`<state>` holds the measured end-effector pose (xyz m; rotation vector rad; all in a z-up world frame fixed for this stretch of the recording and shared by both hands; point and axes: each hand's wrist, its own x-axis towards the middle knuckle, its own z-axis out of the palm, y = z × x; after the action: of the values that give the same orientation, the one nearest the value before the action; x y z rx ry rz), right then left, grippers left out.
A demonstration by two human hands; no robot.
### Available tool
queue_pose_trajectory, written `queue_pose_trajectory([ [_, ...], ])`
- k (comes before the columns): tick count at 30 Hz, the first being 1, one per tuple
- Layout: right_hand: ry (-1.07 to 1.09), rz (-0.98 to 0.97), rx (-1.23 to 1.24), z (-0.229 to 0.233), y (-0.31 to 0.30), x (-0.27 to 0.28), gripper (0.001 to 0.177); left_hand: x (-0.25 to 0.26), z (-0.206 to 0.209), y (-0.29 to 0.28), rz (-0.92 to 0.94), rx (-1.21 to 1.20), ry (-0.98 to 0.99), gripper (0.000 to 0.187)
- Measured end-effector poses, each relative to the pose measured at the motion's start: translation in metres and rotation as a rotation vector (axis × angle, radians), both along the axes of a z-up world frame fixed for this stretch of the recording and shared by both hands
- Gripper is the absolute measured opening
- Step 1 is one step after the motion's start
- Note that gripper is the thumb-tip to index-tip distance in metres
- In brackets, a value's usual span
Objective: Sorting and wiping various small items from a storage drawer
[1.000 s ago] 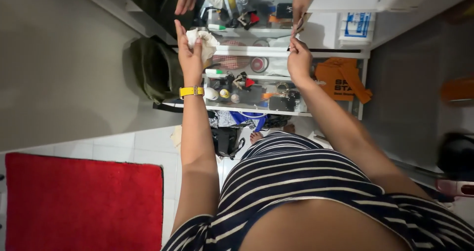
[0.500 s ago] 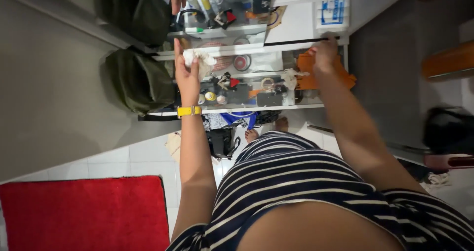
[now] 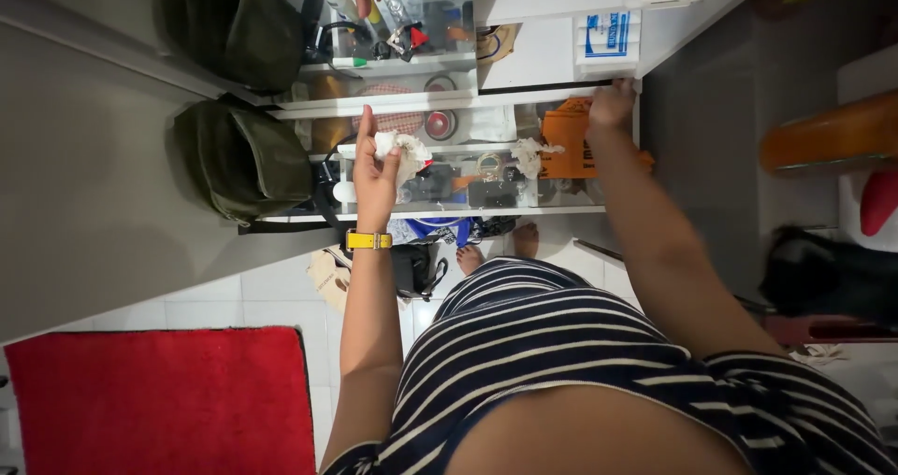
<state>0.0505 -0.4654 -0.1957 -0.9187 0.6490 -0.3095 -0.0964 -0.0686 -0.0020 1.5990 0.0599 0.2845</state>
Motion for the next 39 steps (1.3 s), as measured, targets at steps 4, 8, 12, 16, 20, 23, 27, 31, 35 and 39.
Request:
queue_pose_trajectory([
  [4,0.308,0.035,-0.441,-0.076,-0.026,0.024,0.078,-0.006,0.011,-0.006,0.009,0.008,0.009,0.017],
  [8,0.249,-0.074,-0.158,-0.006,0.011,0.001,0.027,-0.004,-0.003,-0.005,-0.004,0.023,0.014,0.014],
  [12,-0.089,0.015,-0.148,0.013,0.006,0.012,0.029,-0.004,0.005,-0.010,-0.034,0.053,0.047,0.011],
  [16,-0.290,0.552,-1.459,0.112,0.030,0.016,0.064,-0.006,0.016,-0.011,-0.063,0.138,0.091,0.017],
  [20,0.145,1.557,-1.813,0.216,0.070,0.030,0.100,-0.013,0.017,-0.010,-0.051,0.130,0.101,0.024],
  [23,0.115,1.827,-2.051,0.213,0.068,0.046,0.119,-0.020,0.021,-0.009,-0.052,0.118,0.091,0.023],
  [27,0.106,1.786,-2.026,0.204,0.061,0.049,0.121,-0.029,0.017,-0.003,-0.039,0.125,0.125,0.018],
  [31,0.239,1.574,-1.944,0.207,0.060,0.035,0.105,-0.033,0.012,-0.001,-0.034,0.143,0.145,0.022],
  [35,0.333,1.429,-1.820,0.207,0.056,0.032,0.105,-0.029,0.007,-0.006,-0.064,0.096,0.167,0.015],
  [39,0.369,1.510,-1.984,0.212,0.061,0.041,0.106,-0.021,0.003,-0.015,-0.096,0.082,0.119,0.011],
])
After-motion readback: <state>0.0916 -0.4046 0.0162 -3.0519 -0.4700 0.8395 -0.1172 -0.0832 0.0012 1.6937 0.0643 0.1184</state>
